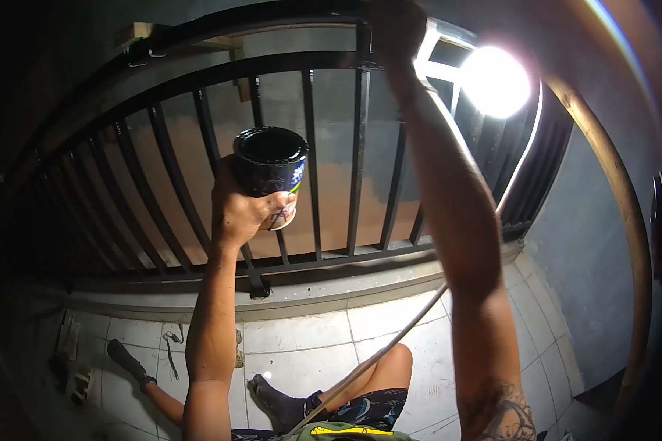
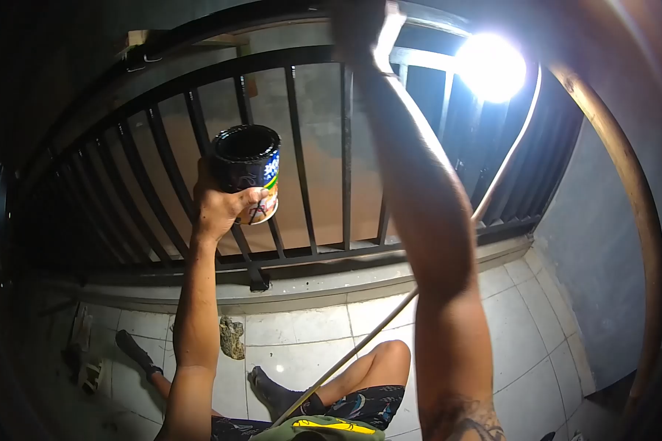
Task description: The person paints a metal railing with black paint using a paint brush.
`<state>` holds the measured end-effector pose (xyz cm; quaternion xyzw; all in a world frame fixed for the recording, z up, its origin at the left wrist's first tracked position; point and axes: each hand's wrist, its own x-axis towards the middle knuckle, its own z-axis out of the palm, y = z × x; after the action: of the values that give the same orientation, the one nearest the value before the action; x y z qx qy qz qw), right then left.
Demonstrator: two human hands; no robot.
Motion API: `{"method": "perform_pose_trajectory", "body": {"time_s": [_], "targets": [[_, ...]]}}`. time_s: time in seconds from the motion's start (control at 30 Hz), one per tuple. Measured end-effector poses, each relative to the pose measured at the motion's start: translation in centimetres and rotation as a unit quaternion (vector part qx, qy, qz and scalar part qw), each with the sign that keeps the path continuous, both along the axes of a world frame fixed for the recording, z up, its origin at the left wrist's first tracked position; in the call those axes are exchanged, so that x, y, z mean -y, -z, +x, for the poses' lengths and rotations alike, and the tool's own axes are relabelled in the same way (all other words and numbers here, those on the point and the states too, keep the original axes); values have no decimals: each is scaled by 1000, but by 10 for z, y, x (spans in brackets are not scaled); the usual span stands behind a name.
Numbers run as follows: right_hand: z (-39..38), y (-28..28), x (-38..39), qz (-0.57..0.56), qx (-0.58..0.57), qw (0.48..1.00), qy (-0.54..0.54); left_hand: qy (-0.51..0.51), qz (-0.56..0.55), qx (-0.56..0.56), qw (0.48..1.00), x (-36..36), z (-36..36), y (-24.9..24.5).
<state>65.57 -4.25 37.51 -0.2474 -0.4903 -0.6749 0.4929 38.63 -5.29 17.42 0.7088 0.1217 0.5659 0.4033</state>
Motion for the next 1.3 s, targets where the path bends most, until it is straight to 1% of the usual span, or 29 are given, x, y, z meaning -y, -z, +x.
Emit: {"method": "perform_pose_trajectory", "body": {"time_s": [0.03, 0.07, 0.1, 0.27, 0.43, 0.47, 0.5, 0.53, 0.57, 0.63, 0.67, 0.7, 0.73, 0.77, 0.8, 0.83, 0.87, 0.9, 1.0, 1.1, 1.17, 1.2, 1.23, 1.27, 1.3], "targets": [[37, 2, 2, -85, -34, 992, -84, -119, 111, -17, 987, -14, 0, 12], [80, -6, 21, -116, 121, 983, -74, -103, 106, -16, 989, -15, -2, 12], [77, -5, 18, -120, 124, 982, -77, -83, 98, -14, 992, -15, -2, 12], [60, 7, 24, -137, -10, 989, -54, -89, 98, -17, 991, -18, -3, 20], [50, 21, 32, -139, -155, 978, -21, -91, 108, -17, 990, -19, -4, 21], [33, 24, 1, -130, -252, 958, 43, -93, 106, -22, 990, -17, -4, 20], [-26, 31, 15, -102, -161, 960, 206, -96, 105, -28, 989, -16, -5, 17], [-52, 33, 17, -138, -229, 963, -23, -106, 105, -36, 988, -14, -6, 15], [-63, 35, 19, -125, -220, 966, -47, -105, 106, -38, 988, -14, -6, 14], [-68, 35, 28, -180, -268, 940, -114, -91, 90, -41, 991, -16, -7, 14], [-60, 34, 32, -135, -195, 970, -48, -90, 90, -42, 991, -15, -6, 16], [-43, 29, 35, -88, -118, 989, 17, -96, 91, -33, 991, -17, -5, 19], [-6, 19, 14, -106, -240, 947, -185, -105, 90, -21, 990, -18, -5, 20], [38, 16, 15, -132, -211, 958, -145, -109, 88, -19, 990, -17, -6, 20], [92, 3, 13, -61, -38, 992, 104, -113, 94, -27, 989, -15, -7, 21], [85, 5, 45, -52, -12, 966, 253, -117, 101, -33, 988, -15, -7, 20], [136, -9, 47, -42, 29, 971, 234, -95, 102, -32, 990, -15, -9, 19], [134, -5, 42, -45, 30, 971, 232, -97, 99, -31, 990, -16, -10, 21], [122, 0, 30, -26, -11, 972, 234, -104, 103, -17, 989, -18, -13, 24], [106, 8, 18, -2, -60, 970, 234, -83, 93, -34, 992, -20, -21, 25], [91, 9, 9, 16, -94, 968, 233, -93, 118, -21, 988, -24, -24, 28], [62, 15, -12, -65, -173, 956, 226, -95, 120, -23, 988, -26, -24, 30], [12, 24, -22, -51, -209, 974, 71, -104, 123, -20, 987, -28, -27, 31], [-30, 28, -24, -33, -186, 977, 102, -111, 124, -18, 986, -29, -30, 33], [-55, 31, -33, -26, -145, 987, 61, -110, 124, -20, 986, -28, -35, 34]]}}
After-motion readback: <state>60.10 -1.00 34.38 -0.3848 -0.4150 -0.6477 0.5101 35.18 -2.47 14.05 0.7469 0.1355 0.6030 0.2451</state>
